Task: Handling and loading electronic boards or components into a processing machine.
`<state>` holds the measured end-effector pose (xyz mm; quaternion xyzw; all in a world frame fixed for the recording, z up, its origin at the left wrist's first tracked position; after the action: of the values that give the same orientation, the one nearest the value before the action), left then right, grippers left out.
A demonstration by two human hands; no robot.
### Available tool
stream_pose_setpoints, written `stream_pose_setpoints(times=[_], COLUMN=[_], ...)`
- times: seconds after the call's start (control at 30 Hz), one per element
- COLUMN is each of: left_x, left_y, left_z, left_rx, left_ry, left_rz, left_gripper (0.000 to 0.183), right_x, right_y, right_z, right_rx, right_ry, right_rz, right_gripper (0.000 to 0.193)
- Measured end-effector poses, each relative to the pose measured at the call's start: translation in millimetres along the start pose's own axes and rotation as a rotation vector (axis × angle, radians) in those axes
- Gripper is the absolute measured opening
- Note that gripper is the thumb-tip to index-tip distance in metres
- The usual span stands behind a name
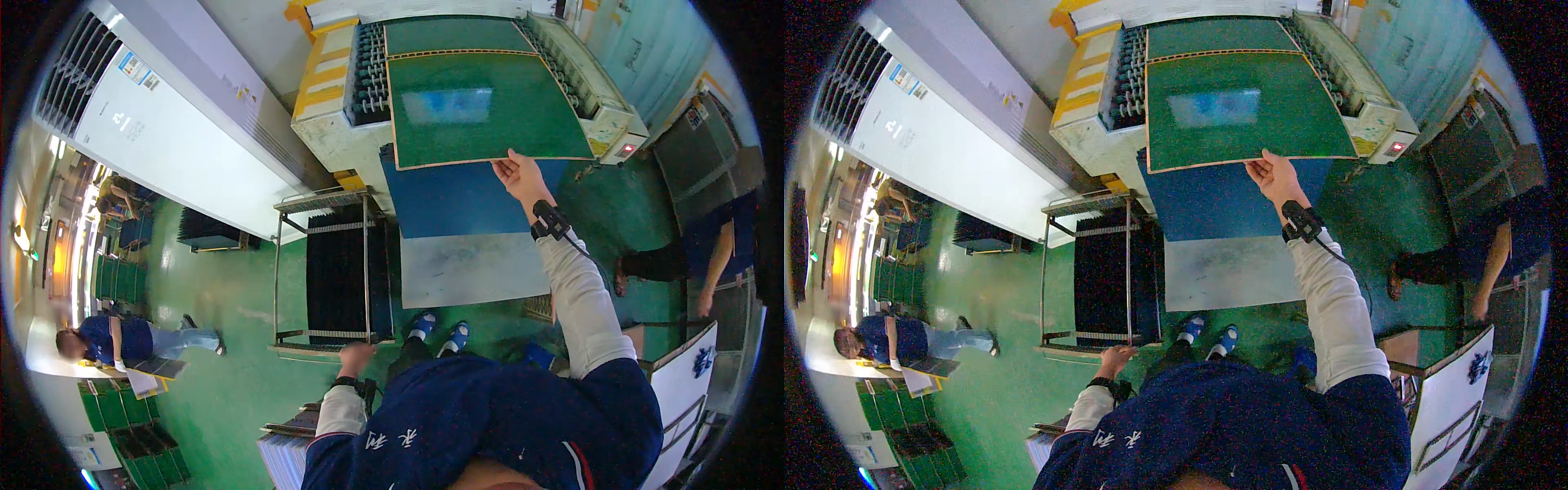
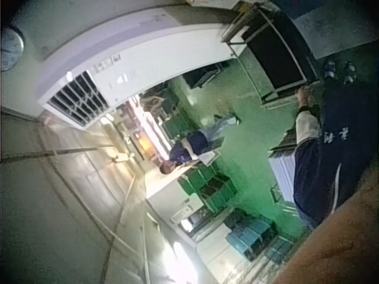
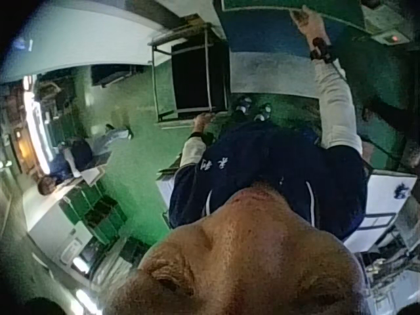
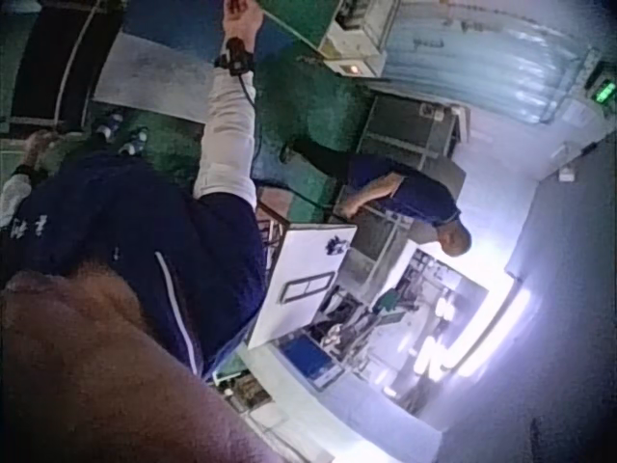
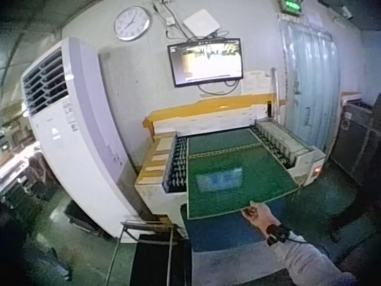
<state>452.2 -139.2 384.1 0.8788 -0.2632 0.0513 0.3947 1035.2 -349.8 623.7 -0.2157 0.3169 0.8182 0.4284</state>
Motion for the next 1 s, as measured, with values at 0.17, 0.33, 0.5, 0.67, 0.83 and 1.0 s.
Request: stream_pose_setpoints(times=[0.17, 0.33, 0.5, 0.67, 0.83, 1.0], left_x=[-2.1, -8.9, 5.1, -27.1, 11.6, -3.1], left_y=[-3.2, -7.3, -8.0, -16.3, -4.2, 4.8], left_z=[3.3, 7.6, 11.6, 21.7, 8.6, -3.5], left_rx=[-0.054, -0.030, -0.066, 0.002, -0.065, 0.037], left_ry=[-0.044, -0.047, -0.061, -0.229, -0.097, -0.050], left_rz=[0.011, -0.007, -0.009, 0.115, 0.040, 0.031], left_gripper=[0.053, 0.055, 0.056, 0.059, 0.056, 0.057], right_x=[0.9, 1.6, -3.3, 4.1, -4.7, 7.6], right_y=[-0.4, -9.5, -20.1, -43.7, -41.7, -48.5], right_z=[5.3, 5.0, -6.3, -4.0, -19.0, -5.1], right_rx=[-0.016, -0.036, -0.037, 0.022, -0.001, 0.027], right_ry=[0.007, 0.009, 0.018, 0.027, 0.017, 0.045], right_rz=[-0.001, 0.002, 0.017, 0.051, 0.015, 0.035], right_gripper=[0.012, 0.013, 0.010, 0.013, 0.014, 0.014])
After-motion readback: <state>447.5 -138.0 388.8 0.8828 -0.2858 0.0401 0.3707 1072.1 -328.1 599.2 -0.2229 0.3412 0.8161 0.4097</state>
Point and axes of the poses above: each hand's wrist, its own y-axis away from the middle knuckle, its own z-axis out of the palm, x = y × z, the point moved 5 cm from there along -y, towards the middle knuckle, and after that the axes turned 2 degrees about -z, right-handed, at the moved point
